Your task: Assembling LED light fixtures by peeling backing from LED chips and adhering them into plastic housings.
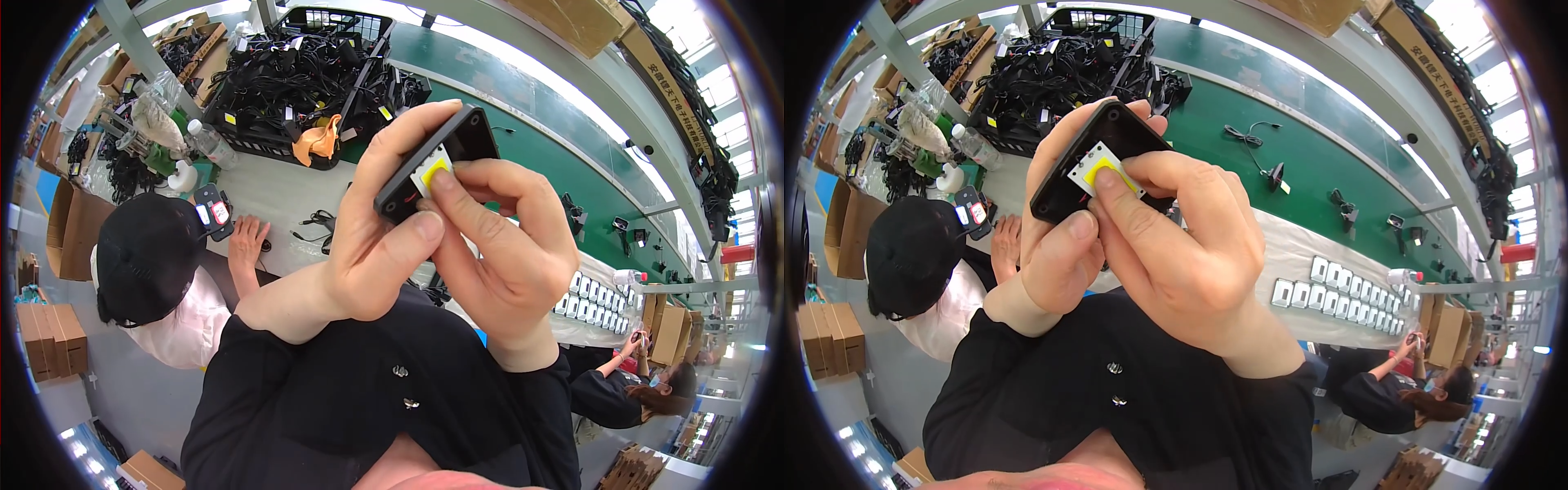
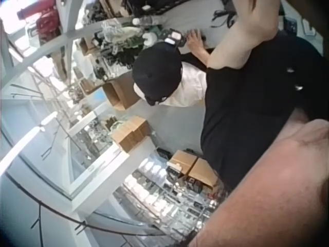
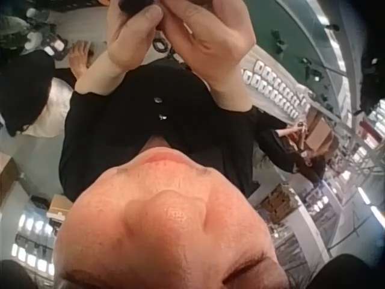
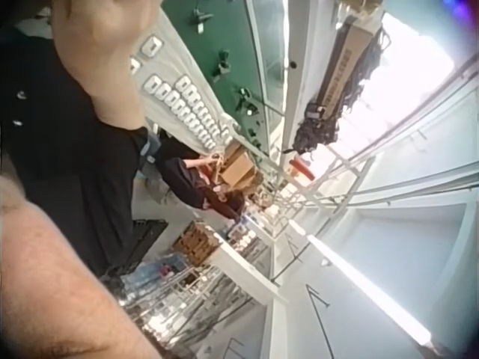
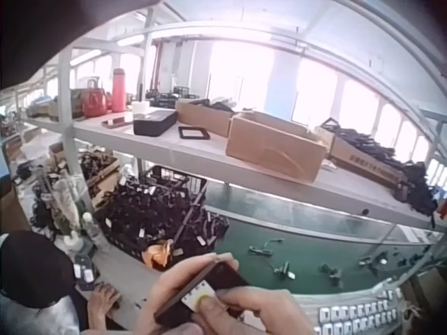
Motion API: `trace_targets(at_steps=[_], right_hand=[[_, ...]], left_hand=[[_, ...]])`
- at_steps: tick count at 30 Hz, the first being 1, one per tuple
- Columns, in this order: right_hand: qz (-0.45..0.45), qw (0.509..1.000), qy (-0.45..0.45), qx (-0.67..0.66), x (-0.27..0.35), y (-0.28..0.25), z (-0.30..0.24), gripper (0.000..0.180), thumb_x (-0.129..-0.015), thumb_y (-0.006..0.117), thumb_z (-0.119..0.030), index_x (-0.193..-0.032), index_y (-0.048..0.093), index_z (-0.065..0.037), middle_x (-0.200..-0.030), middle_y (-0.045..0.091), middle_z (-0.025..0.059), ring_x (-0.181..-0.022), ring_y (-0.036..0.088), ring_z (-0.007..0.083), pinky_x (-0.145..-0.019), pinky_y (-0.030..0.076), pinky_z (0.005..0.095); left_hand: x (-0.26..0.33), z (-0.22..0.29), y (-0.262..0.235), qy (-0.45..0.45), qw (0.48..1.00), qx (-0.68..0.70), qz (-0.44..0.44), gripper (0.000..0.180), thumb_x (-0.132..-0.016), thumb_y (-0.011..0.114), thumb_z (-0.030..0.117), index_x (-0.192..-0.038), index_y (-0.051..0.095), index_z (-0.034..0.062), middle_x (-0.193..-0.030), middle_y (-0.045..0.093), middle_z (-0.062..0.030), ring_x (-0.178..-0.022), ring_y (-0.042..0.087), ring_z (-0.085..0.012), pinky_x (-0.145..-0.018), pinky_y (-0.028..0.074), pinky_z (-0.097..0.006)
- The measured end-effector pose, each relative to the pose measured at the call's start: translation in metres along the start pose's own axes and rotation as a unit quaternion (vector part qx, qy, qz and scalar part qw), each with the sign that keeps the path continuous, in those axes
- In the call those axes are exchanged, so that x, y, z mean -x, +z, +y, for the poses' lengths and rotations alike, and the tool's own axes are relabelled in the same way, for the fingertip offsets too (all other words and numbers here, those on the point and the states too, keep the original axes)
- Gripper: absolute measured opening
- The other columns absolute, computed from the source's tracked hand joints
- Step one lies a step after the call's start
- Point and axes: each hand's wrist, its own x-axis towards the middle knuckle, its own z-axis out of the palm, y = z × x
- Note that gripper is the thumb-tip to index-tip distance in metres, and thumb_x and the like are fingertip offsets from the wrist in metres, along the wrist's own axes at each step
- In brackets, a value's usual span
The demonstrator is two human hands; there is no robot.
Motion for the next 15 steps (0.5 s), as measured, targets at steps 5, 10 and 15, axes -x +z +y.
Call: trace_targets(at_steps=[5,10,15], right_hand=[[-0.018,1.000,-0.010,0.020,0.001,-0.002,0.001,0.032,-0.054,0.074,0.000,-0.085,0.069,-0.001,-0.085,0.061,0.0075,-0.066,0.056,0.0189,-0.059,0.042,0.0278],[-0.017,0.998,-0.035,0.050,0.000,-0.011,-0.004,0.031,-0.053,0.074,-0.001,-0.084,0.068,-0.001,-0.084,0.060,0.0072,-0.066,0.056,0.0192,-0.060,0.042,0.0283],[-0.021,0.998,-0.034,0.053,0.000,-0.013,-0.002,0.031,-0.053,0.073,-0.001,-0.083,0.069,-0.001,-0.084,0.060,0.0069,-0.067,0.055,0.0190,-0.059,0.042,0.0276]], left_hand=[[0.002,-0.001,0.001,0.004,0.999,0.034,0.008,0.052,-0.086,0.043,0.008,-0.134,0.030,-0.0080,-0.126,0.042,-0.0145,-0.112,0.044,-0.0178,-0.095,0.036,-0.030],[0.005,0.003,0.006,-0.009,0.999,0.027,0.016,0.050,-0.087,0.042,0.007,-0.134,0.030,-0.0080,-0.125,0.043,-0.0150,-0.112,0.045,-0.0178,-0.096,0.035,-0.030],[0.004,0.003,0.004,-0.005,1.000,0.010,-0.015,0.051,-0.088,0.042,0.007,-0.135,0.028,-0.0077,-0.126,0.043,-0.0154,-0.113,0.045,-0.0178,-0.096,0.036,-0.030]])
